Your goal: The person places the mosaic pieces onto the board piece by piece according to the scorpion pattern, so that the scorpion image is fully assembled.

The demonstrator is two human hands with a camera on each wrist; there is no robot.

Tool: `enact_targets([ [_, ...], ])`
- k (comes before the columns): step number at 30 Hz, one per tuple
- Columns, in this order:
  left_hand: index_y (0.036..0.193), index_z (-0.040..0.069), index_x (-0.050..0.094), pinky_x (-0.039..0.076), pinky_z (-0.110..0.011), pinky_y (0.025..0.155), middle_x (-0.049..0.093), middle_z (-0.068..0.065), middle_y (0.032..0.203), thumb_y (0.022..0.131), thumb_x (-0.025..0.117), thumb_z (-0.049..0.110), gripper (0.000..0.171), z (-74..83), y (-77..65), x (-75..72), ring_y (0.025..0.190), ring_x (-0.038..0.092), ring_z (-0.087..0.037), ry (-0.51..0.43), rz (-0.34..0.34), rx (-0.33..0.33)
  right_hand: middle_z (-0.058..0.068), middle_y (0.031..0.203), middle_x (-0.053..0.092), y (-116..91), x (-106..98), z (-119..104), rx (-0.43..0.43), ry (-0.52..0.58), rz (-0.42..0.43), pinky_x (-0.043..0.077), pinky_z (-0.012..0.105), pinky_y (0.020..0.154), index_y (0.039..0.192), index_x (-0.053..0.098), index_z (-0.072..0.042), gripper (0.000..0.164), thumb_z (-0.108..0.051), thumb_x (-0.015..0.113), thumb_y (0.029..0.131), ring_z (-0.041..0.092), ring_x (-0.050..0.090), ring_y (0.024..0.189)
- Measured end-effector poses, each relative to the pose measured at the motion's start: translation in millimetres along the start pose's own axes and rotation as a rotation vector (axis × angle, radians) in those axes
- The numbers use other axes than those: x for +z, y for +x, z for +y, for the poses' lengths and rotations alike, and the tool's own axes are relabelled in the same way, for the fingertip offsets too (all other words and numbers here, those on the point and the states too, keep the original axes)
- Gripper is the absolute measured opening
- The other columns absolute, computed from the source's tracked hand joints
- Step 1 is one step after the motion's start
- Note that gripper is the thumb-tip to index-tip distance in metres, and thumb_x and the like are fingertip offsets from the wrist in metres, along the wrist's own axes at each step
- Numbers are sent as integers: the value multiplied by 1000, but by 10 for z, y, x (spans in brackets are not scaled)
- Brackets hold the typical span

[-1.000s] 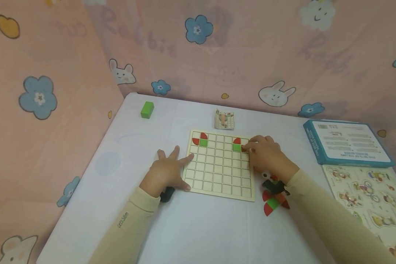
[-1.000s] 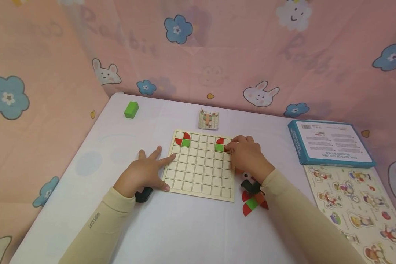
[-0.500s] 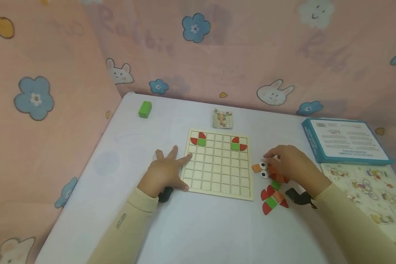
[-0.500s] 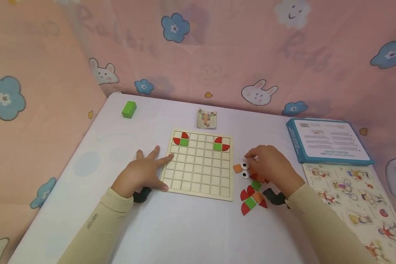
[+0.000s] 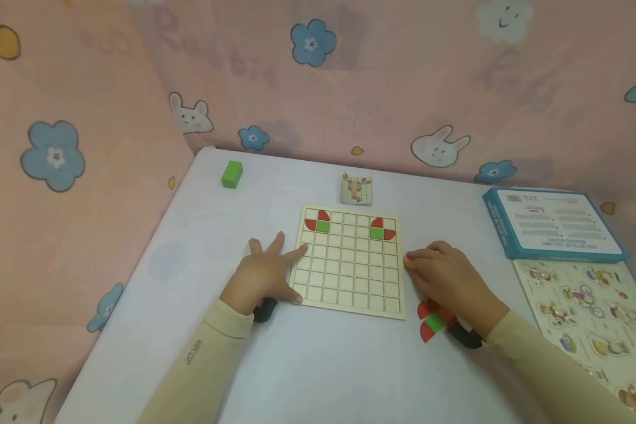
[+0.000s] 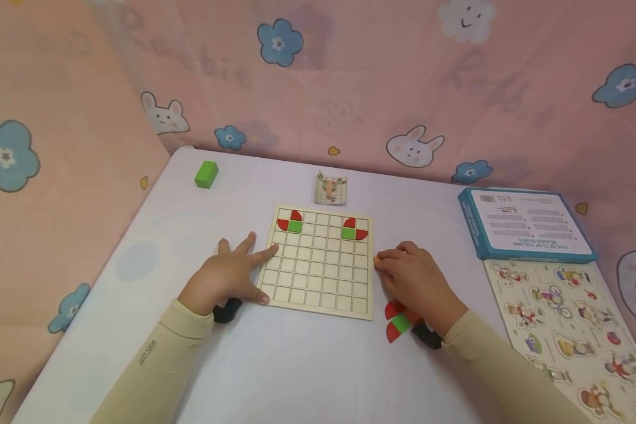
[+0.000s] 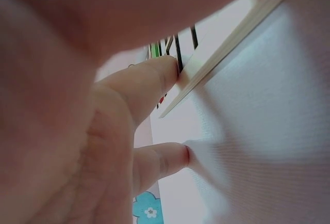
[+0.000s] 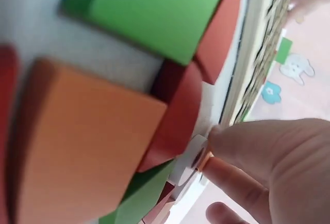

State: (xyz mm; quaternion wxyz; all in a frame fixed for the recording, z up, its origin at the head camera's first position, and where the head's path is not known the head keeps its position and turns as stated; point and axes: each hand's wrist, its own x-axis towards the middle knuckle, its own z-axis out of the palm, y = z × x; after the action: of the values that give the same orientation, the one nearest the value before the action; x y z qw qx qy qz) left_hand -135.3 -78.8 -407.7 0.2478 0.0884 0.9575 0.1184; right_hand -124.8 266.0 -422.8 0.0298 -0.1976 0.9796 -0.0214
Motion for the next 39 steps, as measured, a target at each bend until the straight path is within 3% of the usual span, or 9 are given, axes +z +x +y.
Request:
enact_targets([
  [4,155,44,32,52,-47,86,10,-11,170,66,90,50,107,-6,16,10,141,16,-56,7,-3,0,7,124,72,83,25,15,22,-44,11,54,45,92,125,72,-13,42,-25,80,85,30,57,112],
  [9,155,44,31,52,-45,83,10,-11,170,65,91,51,108,-10,22,6,140,18,-55,17,-1,-4,11,122,71,226,5,60,147,39,-25,53,48,95,123,73,-10,38,-21,79,87,32,55,111],
  [12,155,44,31,53,-46,85,9,-11,170,65,90,51,108,-8,20,6,141,16,-56,17,-2,-1,12,120,72,303,-17,117,174,66,-59,51,50,97,124,72,-10,36,-17,76,89,32,56,109],
  [29,155,44,30,52,-48,87,8,-11,170,66,90,51,108,-9,12,5,142,14,-56,19,-3,1,9,111,75,434,-100,228,92,1,-128,54,46,92,121,75,-13,35,-17,80,86,28,59,101],
  [35,156,43,29,51,-52,90,8,-11,170,66,90,51,109,-5,21,12,142,12,-58,22,-6,1,5,107,77,596,-241,147,109,149,-114,52,46,94,116,77,-15,30,-22,80,87,25,56,102],
  [39,156,43,29,51,-53,89,8,-11,170,66,90,51,109,-9,24,14,143,12,-58,22,-9,-2,2,100,78,860,-244,-86,-1,189,-56,51,41,91,106,80,-13,20,-22,77,89,22,59,95],
])
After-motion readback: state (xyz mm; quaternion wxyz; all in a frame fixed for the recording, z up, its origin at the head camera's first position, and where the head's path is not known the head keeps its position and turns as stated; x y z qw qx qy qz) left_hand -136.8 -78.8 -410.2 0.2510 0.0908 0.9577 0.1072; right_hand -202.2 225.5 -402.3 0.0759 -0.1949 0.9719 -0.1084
